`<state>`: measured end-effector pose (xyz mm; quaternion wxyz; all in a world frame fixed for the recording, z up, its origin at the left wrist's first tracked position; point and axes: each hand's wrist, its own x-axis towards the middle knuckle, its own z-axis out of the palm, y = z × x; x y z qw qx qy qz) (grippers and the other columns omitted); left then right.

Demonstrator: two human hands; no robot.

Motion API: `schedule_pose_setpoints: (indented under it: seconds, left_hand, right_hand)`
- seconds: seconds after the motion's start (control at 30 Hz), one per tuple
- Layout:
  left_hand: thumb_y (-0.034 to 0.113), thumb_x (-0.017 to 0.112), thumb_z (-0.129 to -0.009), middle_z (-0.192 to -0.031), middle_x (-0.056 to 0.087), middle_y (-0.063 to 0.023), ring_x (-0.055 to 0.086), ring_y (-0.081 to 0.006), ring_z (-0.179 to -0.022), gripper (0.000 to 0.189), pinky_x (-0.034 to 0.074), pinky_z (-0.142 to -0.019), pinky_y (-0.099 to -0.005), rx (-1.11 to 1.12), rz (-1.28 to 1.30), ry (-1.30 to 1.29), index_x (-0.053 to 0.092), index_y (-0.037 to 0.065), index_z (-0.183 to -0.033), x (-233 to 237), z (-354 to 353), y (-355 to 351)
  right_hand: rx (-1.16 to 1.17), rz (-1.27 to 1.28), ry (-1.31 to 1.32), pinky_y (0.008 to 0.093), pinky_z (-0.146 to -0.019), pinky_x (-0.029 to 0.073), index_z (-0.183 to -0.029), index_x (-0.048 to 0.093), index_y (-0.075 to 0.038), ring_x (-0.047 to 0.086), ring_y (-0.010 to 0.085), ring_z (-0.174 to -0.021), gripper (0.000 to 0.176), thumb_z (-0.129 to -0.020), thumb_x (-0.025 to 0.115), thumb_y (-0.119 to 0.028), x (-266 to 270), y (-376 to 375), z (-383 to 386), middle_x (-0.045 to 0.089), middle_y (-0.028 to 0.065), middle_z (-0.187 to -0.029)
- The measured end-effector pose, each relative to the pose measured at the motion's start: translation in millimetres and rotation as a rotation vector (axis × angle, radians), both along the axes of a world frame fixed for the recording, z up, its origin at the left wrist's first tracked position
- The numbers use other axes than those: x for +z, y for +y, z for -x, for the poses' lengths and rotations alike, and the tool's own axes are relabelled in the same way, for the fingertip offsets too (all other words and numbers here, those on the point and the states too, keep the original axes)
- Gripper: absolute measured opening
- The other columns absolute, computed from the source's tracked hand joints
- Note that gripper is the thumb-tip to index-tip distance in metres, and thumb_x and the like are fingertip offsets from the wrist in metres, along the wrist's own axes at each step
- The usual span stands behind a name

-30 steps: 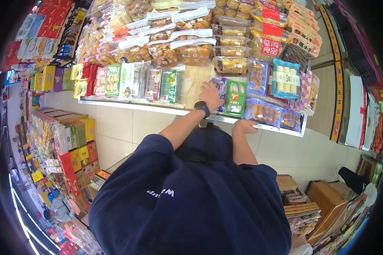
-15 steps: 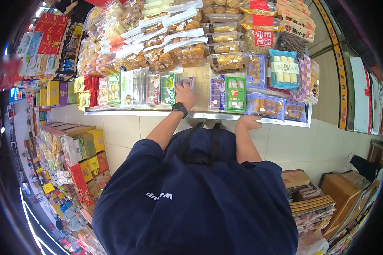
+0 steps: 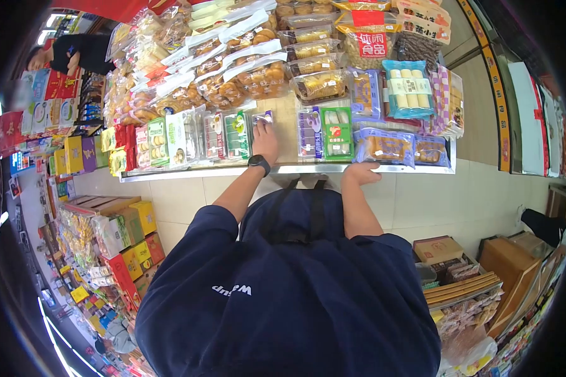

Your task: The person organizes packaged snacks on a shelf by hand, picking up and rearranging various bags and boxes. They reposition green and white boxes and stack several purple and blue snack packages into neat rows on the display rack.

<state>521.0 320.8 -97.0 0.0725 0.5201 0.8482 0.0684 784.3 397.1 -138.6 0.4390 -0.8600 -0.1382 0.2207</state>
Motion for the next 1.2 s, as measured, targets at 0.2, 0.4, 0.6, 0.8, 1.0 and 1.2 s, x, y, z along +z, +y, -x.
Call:
schedule_pose_setpoints:
  seconds: [0.2,0.4,0.6,0.8,1.0,1.2]
  left_hand:
    - [0.015,0.068,-0.083,-0.141,0.042,-0.0305,0.044,-0.0459,-0.129,0.058,0.041,-0.108,-0.0485,-0.147,-0.231,-0.297,0.043,-0.008,-0.131,46,-56,26]
    - [0.029,0.083,-0.067,-0.126,0.045,-0.0261,0.049,-0.0431,-0.114,0.074,0.049,-0.095,-0.0489,0.048,-0.038,-0.318,0.045,-0.007,-0.119,39,-98,59]
    - [0.029,0.085,-0.064,-0.12,0.047,-0.0207,0.051,-0.0385,-0.112,0.074,0.053,-0.087,-0.0488,0.145,0.054,-0.24,0.046,-0.004,-0.117,49,-100,64]
    - [0.024,0.081,-0.065,-0.116,0.049,-0.0216,0.052,-0.0392,-0.109,0.067,0.052,-0.087,-0.0488,0.126,0.028,-0.287,0.045,-0.004,-0.113,41,-82,60]
    - [0.022,0.08,-0.068,-0.115,0.049,-0.0228,0.054,-0.04,-0.107,0.06,0.055,-0.082,-0.0472,0.123,-0.105,-0.191,0.045,-0.002,-0.112,65,-41,31]
    - [0.023,0.076,-0.074,-0.114,0.049,-0.0259,0.055,-0.0425,-0.108,0.054,0.056,-0.083,-0.0479,0.278,0.011,-0.106,0.045,-0.004,-0.111,52,1,0]
  right_hand:
    - [-0.008,0.009,0.03,0.0569,-0.094,0.041,-0.115,0.041,0.021,0.051,0.0522,-0.107,0.065,-0.104,0.04,-0.043,9,0,2,0.048,0.0393,-0.113]
    - [-0.021,0.005,-0.042,0.0571,-0.091,0.045,-0.118,0.043,0.021,0.057,0.054,-0.105,0.066,-0.103,0.041,-0.043,8,0,4,0.053,0.0432,-0.113]
    - [-0.004,-0.012,-0.074,0.0571,-0.09,0.046,-0.118,0.043,0.021,0.058,0.054,-0.104,0.064,-0.103,0.041,-0.041,9,-1,6,0.053,0.044,-0.113]
    - [-0.014,-0.011,0.016,0.0564,-0.093,0.044,-0.12,0.041,0.021,0.055,0.0535,-0.105,0.066,-0.103,0.04,-0.042,16,1,5,0.051,0.042,-0.114]
    - [0.009,-0.01,-0.02,0.0569,-0.09,0.046,-0.118,0.042,0.022,0.057,0.0537,-0.104,0.065,-0.102,0.042,-0.042,9,0,2,0.053,0.0428,-0.112]
    - [-0.014,-0.036,-0.054,0.0569,-0.09,0.047,-0.117,0.044,0.021,0.059,0.0537,-0.104,0.065,-0.102,0.043,-0.042,-4,0,0,0.055,0.0436,-0.111]
